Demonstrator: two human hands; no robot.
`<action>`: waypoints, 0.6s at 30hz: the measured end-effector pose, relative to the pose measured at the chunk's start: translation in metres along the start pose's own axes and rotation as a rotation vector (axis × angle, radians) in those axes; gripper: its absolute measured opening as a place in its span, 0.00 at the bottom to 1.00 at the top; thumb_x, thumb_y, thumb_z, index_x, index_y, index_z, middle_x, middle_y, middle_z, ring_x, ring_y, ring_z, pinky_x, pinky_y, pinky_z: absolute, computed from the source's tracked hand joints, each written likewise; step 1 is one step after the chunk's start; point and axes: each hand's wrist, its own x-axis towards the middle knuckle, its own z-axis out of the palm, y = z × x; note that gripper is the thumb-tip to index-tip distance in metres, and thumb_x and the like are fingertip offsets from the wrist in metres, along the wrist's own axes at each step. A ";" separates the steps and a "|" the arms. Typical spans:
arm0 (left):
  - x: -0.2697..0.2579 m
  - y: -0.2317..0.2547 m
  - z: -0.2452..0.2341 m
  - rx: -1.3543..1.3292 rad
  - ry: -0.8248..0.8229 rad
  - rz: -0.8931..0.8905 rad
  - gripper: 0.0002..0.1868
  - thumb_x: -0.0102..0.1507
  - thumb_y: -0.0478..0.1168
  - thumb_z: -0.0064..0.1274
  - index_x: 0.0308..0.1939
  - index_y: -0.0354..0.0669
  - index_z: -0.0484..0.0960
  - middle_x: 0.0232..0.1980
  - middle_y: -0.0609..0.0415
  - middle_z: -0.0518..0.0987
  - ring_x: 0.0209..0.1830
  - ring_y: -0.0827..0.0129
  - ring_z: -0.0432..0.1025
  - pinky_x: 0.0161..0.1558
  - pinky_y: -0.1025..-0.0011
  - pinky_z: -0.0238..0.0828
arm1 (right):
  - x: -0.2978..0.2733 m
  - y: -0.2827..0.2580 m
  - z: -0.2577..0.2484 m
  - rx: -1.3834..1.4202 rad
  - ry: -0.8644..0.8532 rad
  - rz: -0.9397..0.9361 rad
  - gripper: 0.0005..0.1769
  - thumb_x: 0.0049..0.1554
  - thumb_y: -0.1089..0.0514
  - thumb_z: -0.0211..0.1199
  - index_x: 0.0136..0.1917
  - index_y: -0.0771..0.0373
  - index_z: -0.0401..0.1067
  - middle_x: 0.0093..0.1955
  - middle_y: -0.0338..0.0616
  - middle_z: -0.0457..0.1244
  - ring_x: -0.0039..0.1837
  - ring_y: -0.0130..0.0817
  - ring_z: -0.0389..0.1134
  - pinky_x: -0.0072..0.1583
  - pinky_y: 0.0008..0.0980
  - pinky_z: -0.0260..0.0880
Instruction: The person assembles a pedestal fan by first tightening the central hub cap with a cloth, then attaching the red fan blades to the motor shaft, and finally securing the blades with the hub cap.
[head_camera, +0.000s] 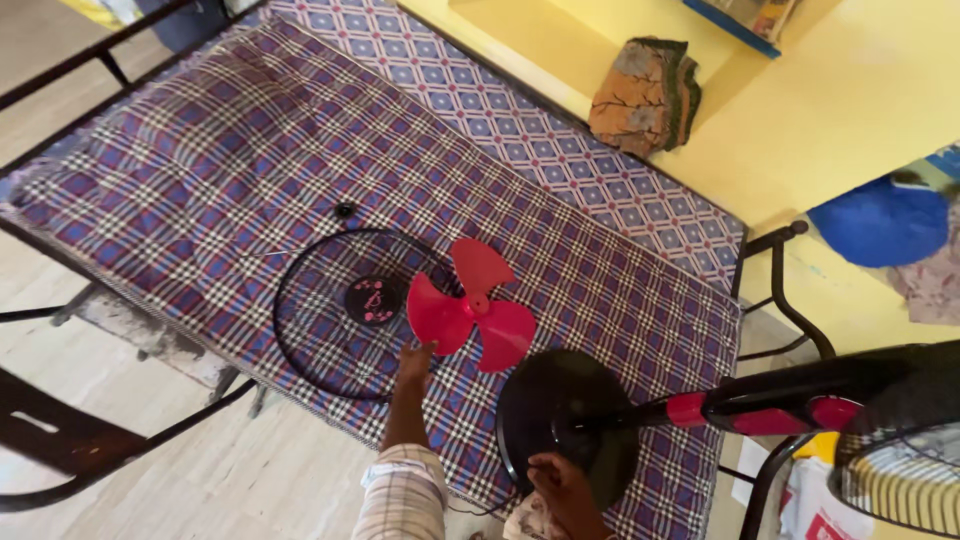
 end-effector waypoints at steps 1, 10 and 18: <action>0.007 0.002 0.004 0.004 0.019 -0.043 0.55 0.56 0.44 0.65 0.80 0.44 0.47 0.76 0.42 0.61 0.73 0.49 0.59 0.65 0.38 0.61 | 0.001 0.002 0.000 0.015 0.000 0.016 0.17 0.56 0.56 0.69 0.57 0.64 0.76 0.41 0.39 0.69 0.40 0.22 0.67 0.41 0.26 0.69; 0.010 0.008 0.025 -0.122 -0.118 0.412 0.23 0.55 0.36 0.63 0.54 0.35 0.81 0.47 0.46 0.82 0.42 0.60 0.75 0.43 0.55 0.73 | 0.008 0.007 -0.003 0.018 -0.042 -0.107 0.17 0.58 0.57 0.70 0.57 0.68 0.75 0.42 0.36 0.70 0.38 0.17 0.66 0.39 0.24 0.67; 0.035 -0.015 0.030 0.035 -0.024 0.163 0.14 0.60 0.40 0.60 0.48 0.42 0.82 0.35 0.54 0.80 0.32 0.65 0.73 0.29 0.62 0.72 | 0.003 0.005 -0.003 0.184 -0.037 0.204 0.17 0.58 0.56 0.69 0.58 0.68 0.74 0.28 0.38 0.60 0.27 0.22 0.56 0.31 0.29 0.57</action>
